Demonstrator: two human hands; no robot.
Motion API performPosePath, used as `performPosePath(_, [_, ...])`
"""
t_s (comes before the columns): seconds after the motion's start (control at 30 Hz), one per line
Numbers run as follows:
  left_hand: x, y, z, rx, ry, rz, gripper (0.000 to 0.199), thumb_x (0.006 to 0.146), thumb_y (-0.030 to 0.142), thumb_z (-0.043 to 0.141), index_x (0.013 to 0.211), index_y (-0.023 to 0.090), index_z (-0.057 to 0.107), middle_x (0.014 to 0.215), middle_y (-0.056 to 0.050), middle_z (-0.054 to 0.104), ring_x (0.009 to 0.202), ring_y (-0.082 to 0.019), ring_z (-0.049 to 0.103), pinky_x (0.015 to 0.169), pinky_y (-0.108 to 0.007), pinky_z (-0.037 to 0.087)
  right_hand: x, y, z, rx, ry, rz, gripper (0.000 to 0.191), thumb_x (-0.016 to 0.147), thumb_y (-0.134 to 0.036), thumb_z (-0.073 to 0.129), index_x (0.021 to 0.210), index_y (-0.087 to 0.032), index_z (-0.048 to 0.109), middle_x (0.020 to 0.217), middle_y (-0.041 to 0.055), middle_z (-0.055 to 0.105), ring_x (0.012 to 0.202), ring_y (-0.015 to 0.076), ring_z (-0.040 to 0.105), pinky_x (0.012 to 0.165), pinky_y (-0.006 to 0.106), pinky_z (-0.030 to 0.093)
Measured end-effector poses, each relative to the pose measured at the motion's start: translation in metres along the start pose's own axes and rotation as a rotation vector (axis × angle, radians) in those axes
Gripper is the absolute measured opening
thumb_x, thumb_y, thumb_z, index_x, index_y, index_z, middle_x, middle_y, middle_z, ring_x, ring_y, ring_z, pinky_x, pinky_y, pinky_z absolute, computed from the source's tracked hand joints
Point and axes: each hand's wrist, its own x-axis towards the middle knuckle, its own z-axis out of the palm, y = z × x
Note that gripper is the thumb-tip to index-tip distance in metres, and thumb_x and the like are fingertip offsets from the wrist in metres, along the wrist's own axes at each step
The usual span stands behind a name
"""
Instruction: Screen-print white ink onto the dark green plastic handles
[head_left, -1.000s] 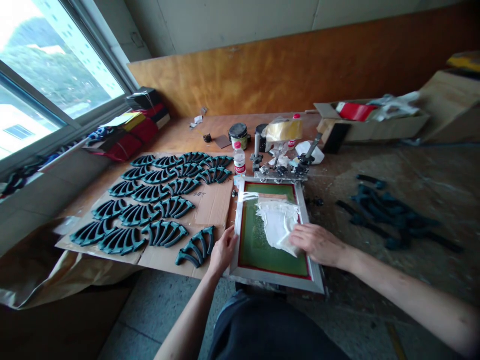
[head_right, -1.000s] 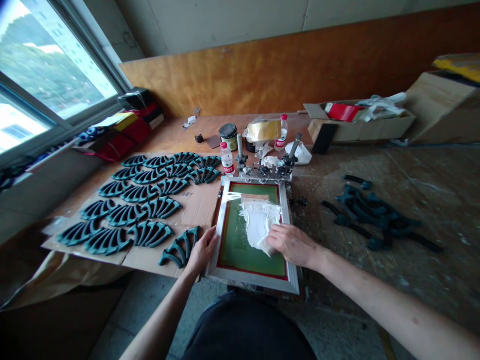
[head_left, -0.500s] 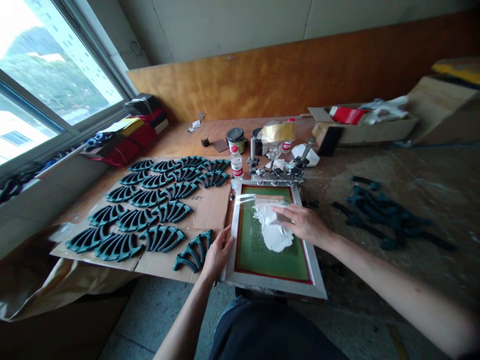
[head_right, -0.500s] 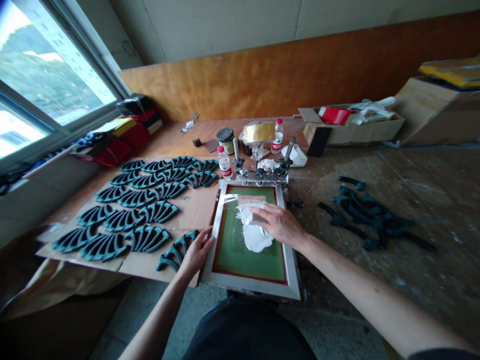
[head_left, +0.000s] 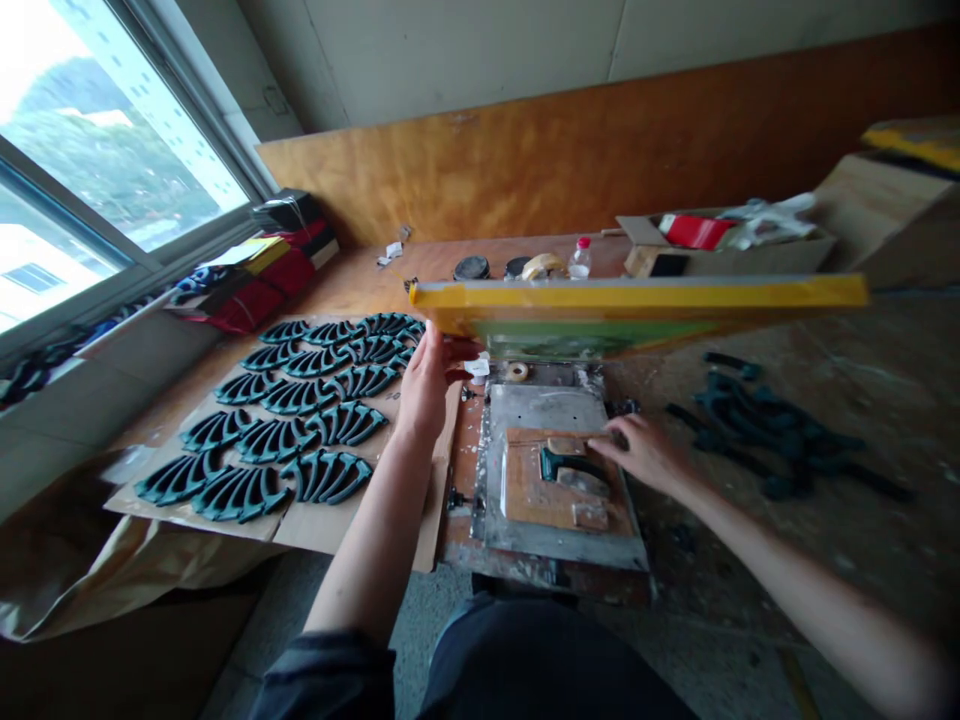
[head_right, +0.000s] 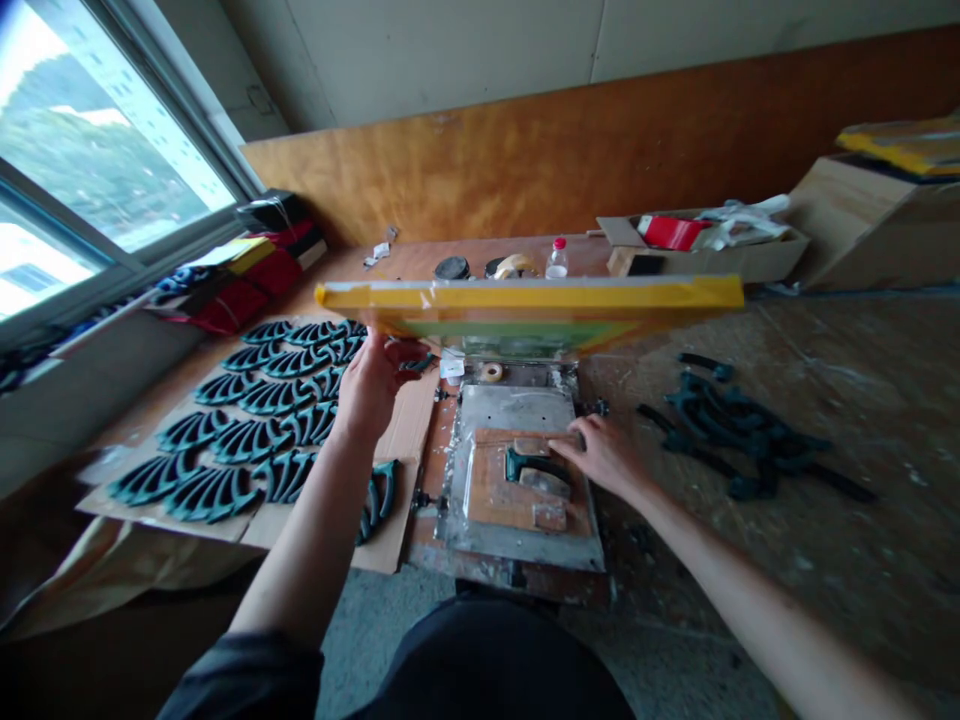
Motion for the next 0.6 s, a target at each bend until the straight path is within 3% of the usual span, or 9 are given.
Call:
performPosePath(0.07, [0.001,-0.007,0.005,-0.04,0.063,0.028,0.046,0.086,0.061,0.048,0.1,0.019,0.06,0.081,-0.004,0.07,0.075,-0.014,0.066,0.058,-0.021,0.048,-0.018,-0.016,0.024,-0.088,-0.101,-0.034,0.031,0.086,-0.049,0.054,0.077,-0.02,0.059,0.089,0.0094,0.063,0.086,0.0248,0.059,0.076,0.036,0.046])
performPosePath(0.13, [-0.019,-0.028,0.007,-0.044,0.122,-0.025,0.049,0.085,0.062,0.049,0.106,0.02,0.059,0.084,-0.004,0.072,0.075,-0.014,0.066,0.06,-0.021,0.048,-0.028,-0.032,0.035,-0.159,-0.181,-0.001,0.023,0.09,-0.038,0.052,0.078,-0.019,0.056,0.088,0.0099,0.063,0.084,0.0244,0.059,0.073,0.034,0.044])
performPosePath(0.2, [-0.058,-0.058,0.006,0.003,0.04,-0.267,0.055,0.082,0.065,0.051,0.104,0.016,0.061,0.084,-0.007,0.073,0.072,-0.016,0.067,0.058,-0.022,0.048,-0.034,-0.049,0.034,-0.155,-0.195,0.074,0.016,0.093,-0.029,0.048,0.082,-0.019,0.054,0.082,0.0084,0.063,0.078,0.022,0.059,0.068,0.031,0.043])
performPosePath(0.27, [-0.103,-0.09,0.007,0.08,-0.227,-0.68,0.064,0.075,0.069,0.058,0.1,0.011,0.065,0.09,-0.016,0.073,0.077,-0.022,0.069,0.056,-0.025,0.049,-0.041,-0.073,0.029,-0.12,-0.112,0.102,0.015,0.095,-0.028,0.046,0.085,-0.019,0.052,0.078,0.0072,0.062,0.074,0.021,0.059,0.066,0.03,0.043])
performPosePath(0.33, [-0.143,-0.114,0.01,0.01,-0.262,-0.855,0.064,0.074,0.069,0.059,0.103,0.012,0.064,0.106,-0.017,0.07,0.092,-0.026,0.068,0.062,-0.028,0.052,-0.05,-0.104,0.024,-0.083,-0.004,0.003,0.015,0.096,-0.027,0.045,0.085,-0.02,0.051,0.081,0.0076,0.062,0.08,0.0224,0.059,0.07,0.032,0.044])
performPosePath(0.43, [-0.172,-0.131,0.011,-0.126,-0.074,-0.83,0.056,0.074,0.066,0.062,0.094,0.014,0.062,0.101,-0.013,0.069,0.091,-0.023,0.068,0.063,-0.026,0.052,-0.058,-0.135,0.016,0.031,0.017,-0.275,0.014,0.096,-0.025,0.044,0.087,-0.02,0.053,0.088,0.0072,0.062,0.089,0.0227,0.058,0.078,0.034,0.046])
performPosePath(0.5, [-0.172,-0.133,-0.002,-0.094,0.066,-0.787,0.055,0.069,0.065,0.068,0.086,0.013,0.061,0.088,-0.008,0.066,0.076,-0.019,0.068,0.056,-0.023,0.05,-0.053,-0.117,0.008,0.125,0.008,-0.361,0.016,0.097,-0.027,0.043,0.092,-0.021,0.056,0.094,0.0065,0.063,0.092,0.0216,0.059,0.082,0.035,0.046])
performPosePath(0.6, [-0.167,-0.133,-0.052,0.03,0.301,-0.693,0.058,0.063,0.068,0.069,0.081,0.014,0.059,0.081,-0.005,0.064,0.066,-0.017,0.067,0.05,-0.023,0.048,-0.021,-0.027,-0.001,0.153,0.138,-0.237,0.031,0.098,-0.042,0.038,0.098,-0.021,0.061,0.095,0.0109,0.065,0.09,0.0242,0.061,0.079,0.038,0.048])
